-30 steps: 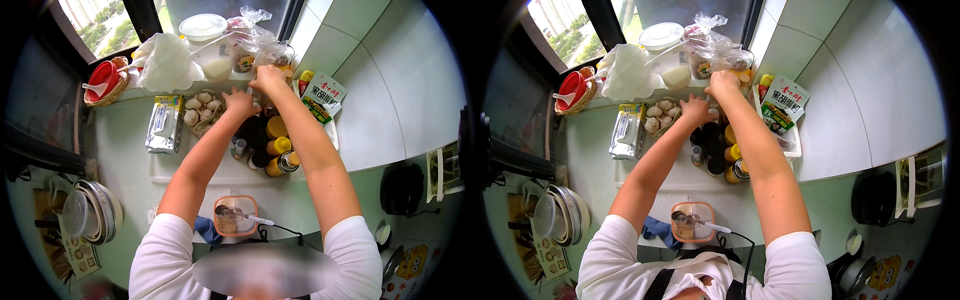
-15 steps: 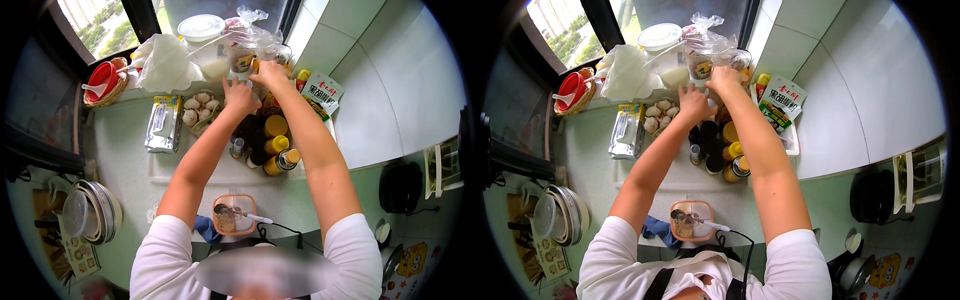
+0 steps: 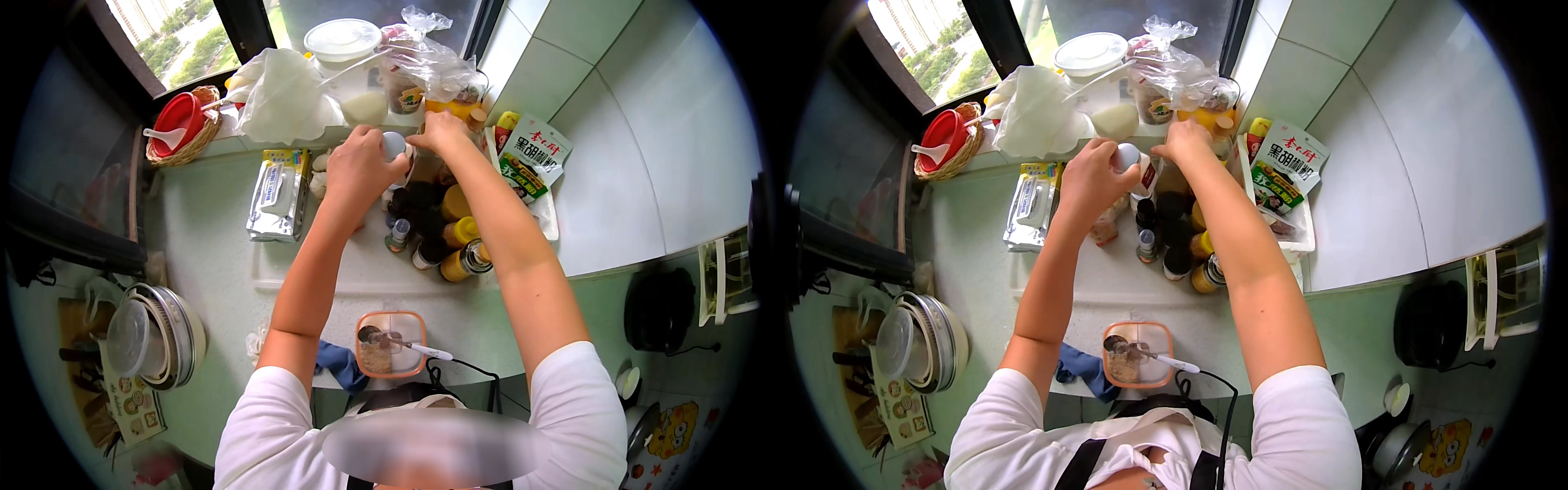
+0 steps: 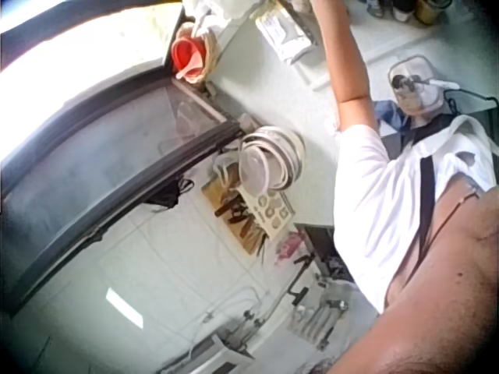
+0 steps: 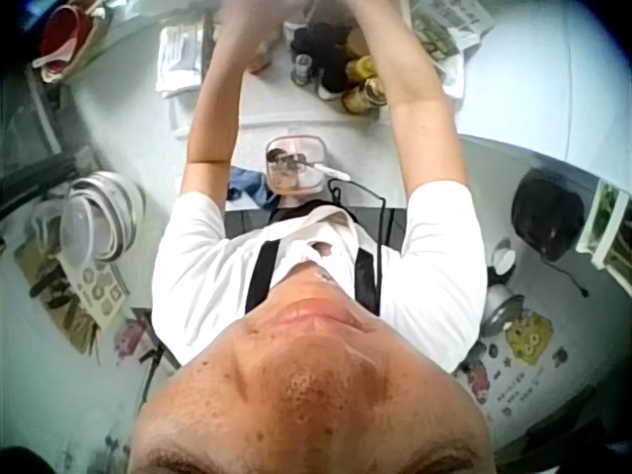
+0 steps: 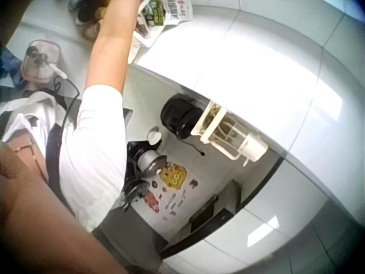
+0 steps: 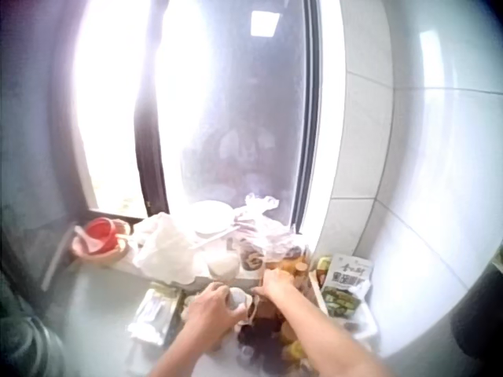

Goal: The person spoons a powder from one container into another, then wipes several seasoning bottles and jars with a blue cloth and organizes them on a shelf.

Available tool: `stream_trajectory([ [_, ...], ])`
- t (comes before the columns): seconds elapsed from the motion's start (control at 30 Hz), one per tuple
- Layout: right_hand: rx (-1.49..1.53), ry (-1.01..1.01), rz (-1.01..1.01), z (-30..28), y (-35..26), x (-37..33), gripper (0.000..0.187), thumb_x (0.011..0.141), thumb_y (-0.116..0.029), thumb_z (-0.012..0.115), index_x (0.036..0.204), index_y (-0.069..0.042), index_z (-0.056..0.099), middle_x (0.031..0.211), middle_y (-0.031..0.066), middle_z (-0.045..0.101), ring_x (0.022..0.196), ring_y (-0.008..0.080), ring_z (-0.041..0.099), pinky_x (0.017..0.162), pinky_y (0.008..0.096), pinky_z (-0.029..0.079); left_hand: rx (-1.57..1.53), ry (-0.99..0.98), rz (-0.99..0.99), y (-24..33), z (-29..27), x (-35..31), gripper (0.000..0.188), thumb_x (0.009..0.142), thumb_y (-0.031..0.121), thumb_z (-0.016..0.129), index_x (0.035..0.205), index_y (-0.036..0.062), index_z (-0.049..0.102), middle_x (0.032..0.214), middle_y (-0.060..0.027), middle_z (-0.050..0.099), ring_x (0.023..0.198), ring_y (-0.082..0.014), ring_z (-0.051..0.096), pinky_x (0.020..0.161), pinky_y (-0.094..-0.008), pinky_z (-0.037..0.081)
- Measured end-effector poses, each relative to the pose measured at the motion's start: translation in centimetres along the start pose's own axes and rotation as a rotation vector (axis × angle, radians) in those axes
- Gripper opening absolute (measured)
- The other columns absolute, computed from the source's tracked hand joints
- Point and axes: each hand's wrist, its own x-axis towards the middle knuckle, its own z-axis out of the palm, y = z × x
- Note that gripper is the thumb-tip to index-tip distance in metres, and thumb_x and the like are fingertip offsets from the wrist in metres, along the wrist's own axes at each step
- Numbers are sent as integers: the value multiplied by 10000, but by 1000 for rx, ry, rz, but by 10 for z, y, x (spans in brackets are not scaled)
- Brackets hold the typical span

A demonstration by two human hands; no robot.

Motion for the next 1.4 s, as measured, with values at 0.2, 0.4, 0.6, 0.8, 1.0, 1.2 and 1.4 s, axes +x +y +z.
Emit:
stream_trajectory([
  [0.2,-12,37,-24,-3,-6,-14,692,663,-533,649,1166,-83,494,1183,122,484,1067,274,502,873,377,427,-146,81,-75,-18,-7,-32,337,665,266,614,838,-22,587,862,-115,578,722,-257,565,677,-339,450],
  [0.4,17,179,-116,-23,9,-35,552,730,-466,608,1138,-107,513,1224,124,435,1079,288,487,863,399,431,-108,93,-66,-26,-10,-43,328,661,264,625,826,-16,581,842,-114,569,725,-264,563,672,-345,451],
  [0.6,170,366,-257,-33,20,-104,381,760,-366,583,1037,-104,576,944,134,600,893,296,580,756,387,467,-83,117,-32,-31,-7,-62,314,654,282,637,779,2,569,818,-102,555,705,-282,565,645,-364,459],
  [0.8,411,364,-324,-30,27,-176,295,775,-274,578,997,-80,595,837,100,622,747,248,590,660,337,457,-83,43,-43,-32,-4,-98,311,652,296,650,761,15,572,821,-86,554,713,-267,562,641,-356,458],
  [1.0,474,291,-373,11,29,-229,232,778,-234,574,932,-64,608,803,115,624,730,280,593,653,359,458,-96,-81,-22,-37,26,-134,358,632,338,697,761,22,591,823,-92,557,734,-267,568,641,-349,466],
  [1.2,355,-52,-334,84,34,-240,198,799,-217,522,905,-89,629,850,152,619,810,310,593,718,410,472,-84,-123,28,-32,51,-149,363,627,327,703,801,23,606,826,-101,560,747,-274,573,653,-357,471],
  [1.4,271,-245,-241,139,32,-224,289,822,-170,432,1063,-84,565,972,174,595,896,343,563,783,428,448,-60,-194,-22,-31,60,-151,357,621,322,707,775,20,595,829,-108,559,757,-281,571,660,-363,471],
])
